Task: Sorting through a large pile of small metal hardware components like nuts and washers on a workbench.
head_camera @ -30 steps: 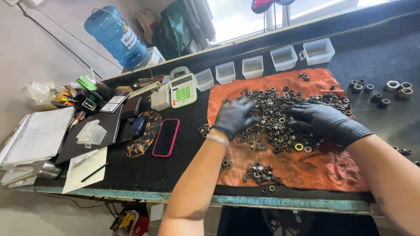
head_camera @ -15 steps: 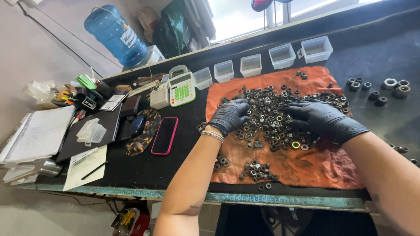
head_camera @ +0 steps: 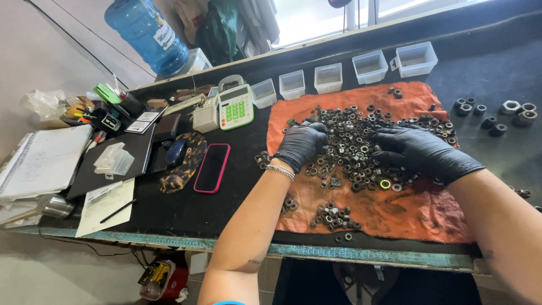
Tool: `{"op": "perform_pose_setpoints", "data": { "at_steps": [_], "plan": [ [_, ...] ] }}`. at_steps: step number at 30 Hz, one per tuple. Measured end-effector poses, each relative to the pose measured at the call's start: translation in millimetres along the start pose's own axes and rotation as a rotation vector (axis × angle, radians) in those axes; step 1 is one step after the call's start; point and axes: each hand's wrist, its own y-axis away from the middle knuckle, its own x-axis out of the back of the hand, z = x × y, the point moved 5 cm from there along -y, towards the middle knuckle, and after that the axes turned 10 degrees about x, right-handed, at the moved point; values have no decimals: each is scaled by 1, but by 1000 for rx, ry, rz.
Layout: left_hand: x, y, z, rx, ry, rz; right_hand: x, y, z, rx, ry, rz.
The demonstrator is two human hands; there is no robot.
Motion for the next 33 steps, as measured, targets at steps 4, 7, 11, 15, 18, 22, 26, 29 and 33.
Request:
{"op": "perform_pose_setpoints", "data": {
  "at_steps": [4,7,11,15,18,22,26,29,33],
  "plan": [
    [-9,0,1,-9,5,15,-3,1,5,-104,-15,-55],
    [-14,4,0,-48,12,149,1,1,0,-101,1,-41],
    [-22,7,-16,84,119,98,0,1,1,-60,2,-26],
    [-12,9,-24,205,307,39,-4,1,6,-20,46,-4],
    [-6,16,-18,241,277,30,6,0,-8,-85,-16,-45],
    [1,22,-13,323,197,-211,-4,2,5,-24,-2,-18],
    [-6,27,-14,210,133,-68,1,1,-2,-27,35,-8],
    [-3,30,-15,200,288,-34,0,1,-2,-35,40,-14],
    [11,34,-9,339,1260,-170,4,1,-6,9,19,73]
  ]
}}
